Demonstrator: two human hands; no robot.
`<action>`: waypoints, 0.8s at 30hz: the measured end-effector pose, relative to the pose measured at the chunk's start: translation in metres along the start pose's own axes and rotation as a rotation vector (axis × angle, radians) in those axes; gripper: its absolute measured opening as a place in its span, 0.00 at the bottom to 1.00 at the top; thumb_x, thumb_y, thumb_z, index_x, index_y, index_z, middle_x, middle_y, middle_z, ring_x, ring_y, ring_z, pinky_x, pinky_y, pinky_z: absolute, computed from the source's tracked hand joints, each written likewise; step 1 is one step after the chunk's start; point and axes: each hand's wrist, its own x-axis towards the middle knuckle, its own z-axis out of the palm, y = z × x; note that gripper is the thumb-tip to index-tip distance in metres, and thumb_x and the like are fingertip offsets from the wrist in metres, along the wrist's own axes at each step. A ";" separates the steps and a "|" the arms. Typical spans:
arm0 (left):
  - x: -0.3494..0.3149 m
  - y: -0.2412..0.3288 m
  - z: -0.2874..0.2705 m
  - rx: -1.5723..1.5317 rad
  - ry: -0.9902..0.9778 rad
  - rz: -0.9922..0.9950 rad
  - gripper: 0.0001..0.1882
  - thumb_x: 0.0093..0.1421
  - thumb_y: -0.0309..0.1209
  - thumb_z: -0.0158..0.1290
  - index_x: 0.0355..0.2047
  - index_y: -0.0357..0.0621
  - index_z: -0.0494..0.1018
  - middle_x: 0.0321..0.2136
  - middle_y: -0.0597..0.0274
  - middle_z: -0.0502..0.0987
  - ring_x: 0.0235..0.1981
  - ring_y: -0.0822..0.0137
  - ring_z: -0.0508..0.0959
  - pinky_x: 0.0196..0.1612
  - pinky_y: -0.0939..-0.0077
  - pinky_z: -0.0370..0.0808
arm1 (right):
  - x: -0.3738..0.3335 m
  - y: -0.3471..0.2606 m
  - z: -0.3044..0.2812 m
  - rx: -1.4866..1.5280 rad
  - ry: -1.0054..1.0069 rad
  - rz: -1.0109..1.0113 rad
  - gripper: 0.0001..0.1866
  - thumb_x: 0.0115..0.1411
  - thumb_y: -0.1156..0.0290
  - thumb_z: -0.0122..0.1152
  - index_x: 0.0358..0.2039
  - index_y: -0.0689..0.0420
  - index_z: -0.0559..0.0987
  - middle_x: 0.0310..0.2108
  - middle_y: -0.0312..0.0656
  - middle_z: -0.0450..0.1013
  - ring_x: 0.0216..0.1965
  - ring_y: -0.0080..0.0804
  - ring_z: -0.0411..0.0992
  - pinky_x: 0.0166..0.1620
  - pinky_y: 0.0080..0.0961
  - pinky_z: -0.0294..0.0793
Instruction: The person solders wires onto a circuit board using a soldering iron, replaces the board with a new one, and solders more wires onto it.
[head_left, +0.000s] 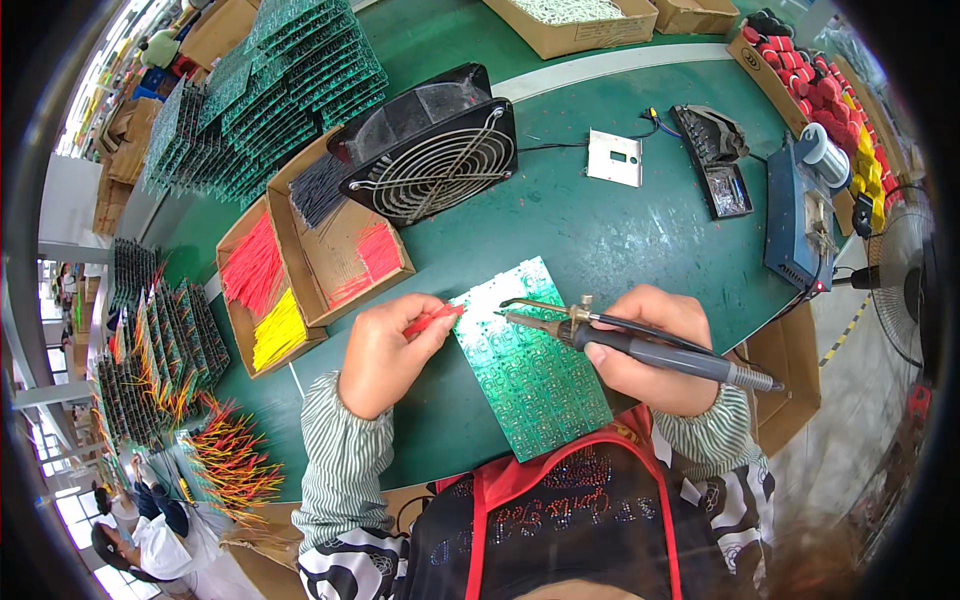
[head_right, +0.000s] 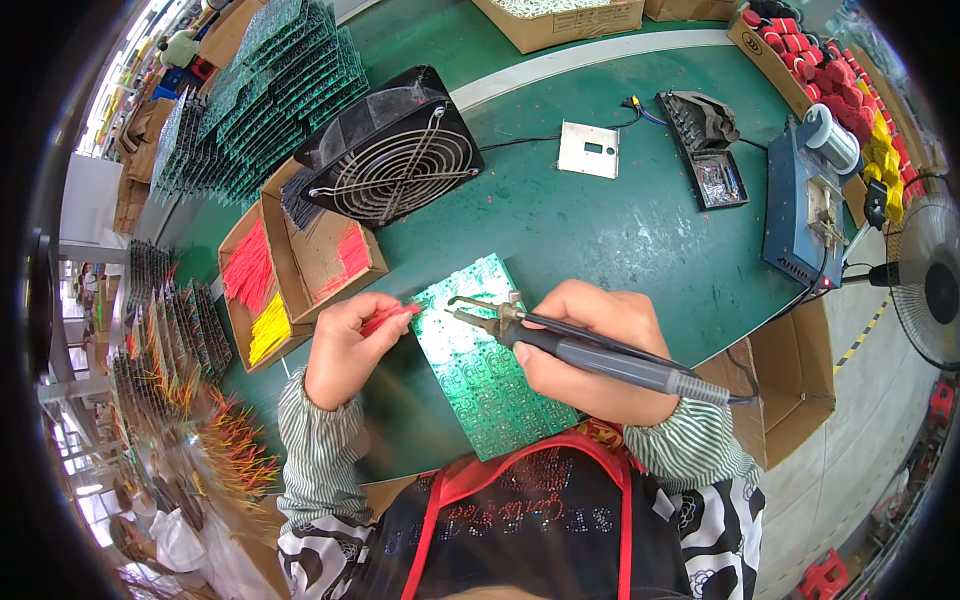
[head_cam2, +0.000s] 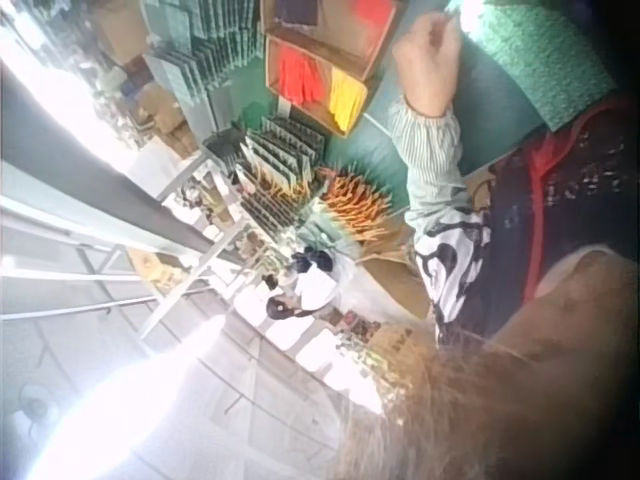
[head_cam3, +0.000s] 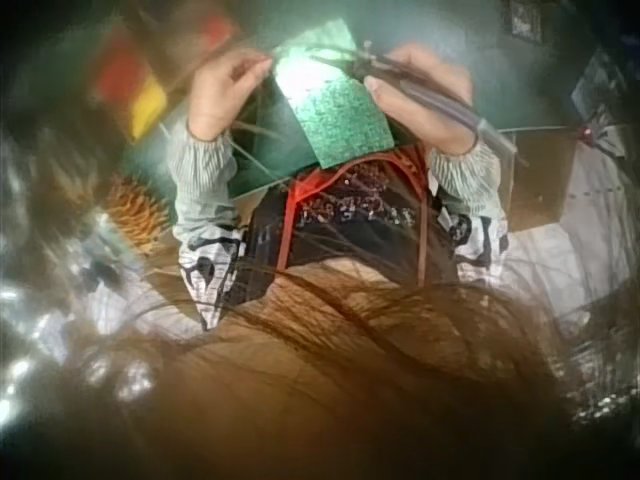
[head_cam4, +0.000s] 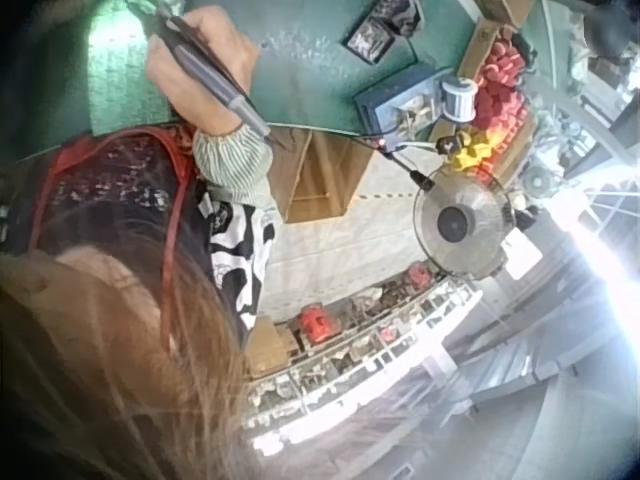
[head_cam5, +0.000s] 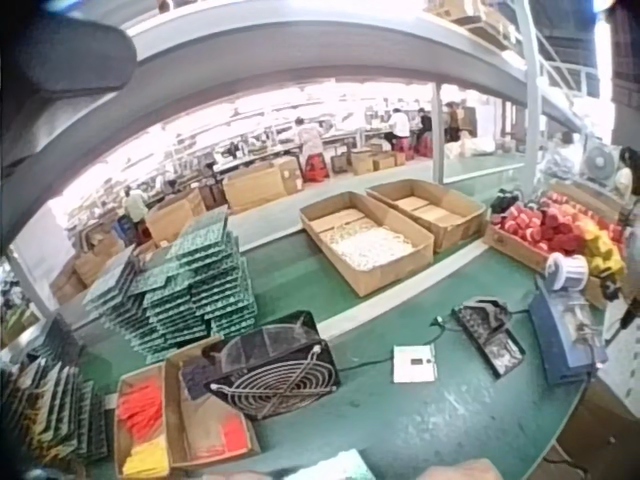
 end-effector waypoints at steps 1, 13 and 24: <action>0.000 -0.003 0.001 -0.037 0.002 -0.036 0.08 0.53 0.29 0.60 0.29 0.36 0.76 0.22 0.55 0.77 0.20 0.67 0.76 0.25 0.75 0.72 | 0.002 0.001 0.004 0.001 -0.003 0.000 0.08 0.46 0.73 0.67 0.25 0.59 0.75 0.16 0.37 0.72 0.17 0.20 0.71 0.22 0.19 0.68; 0.010 -0.009 0.002 -0.031 -0.074 -0.031 0.09 0.53 0.29 0.60 0.29 0.36 0.76 0.22 0.57 0.75 0.20 0.70 0.73 0.25 0.76 0.69 | 0.016 0.007 0.018 0.054 -0.038 0.057 0.09 0.46 0.73 0.66 0.24 0.60 0.74 0.15 0.36 0.71 0.17 0.20 0.70 0.22 0.20 0.68; 0.015 -0.005 -0.002 -0.072 -0.113 -0.036 0.08 0.53 0.29 0.60 0.29 0.36 0.76 0.21 0.59 0.75 0.19 0.73 0.71 0.24 0.78 0.69 | 0.019 0.009 0.021 0.084 -0.069 0.111 0.08 0.46 0.73 0.65 0.24 0.59 0.74 0.15 0.36 0.70 0.17 0.20 0.70 0.22 0.19 0.68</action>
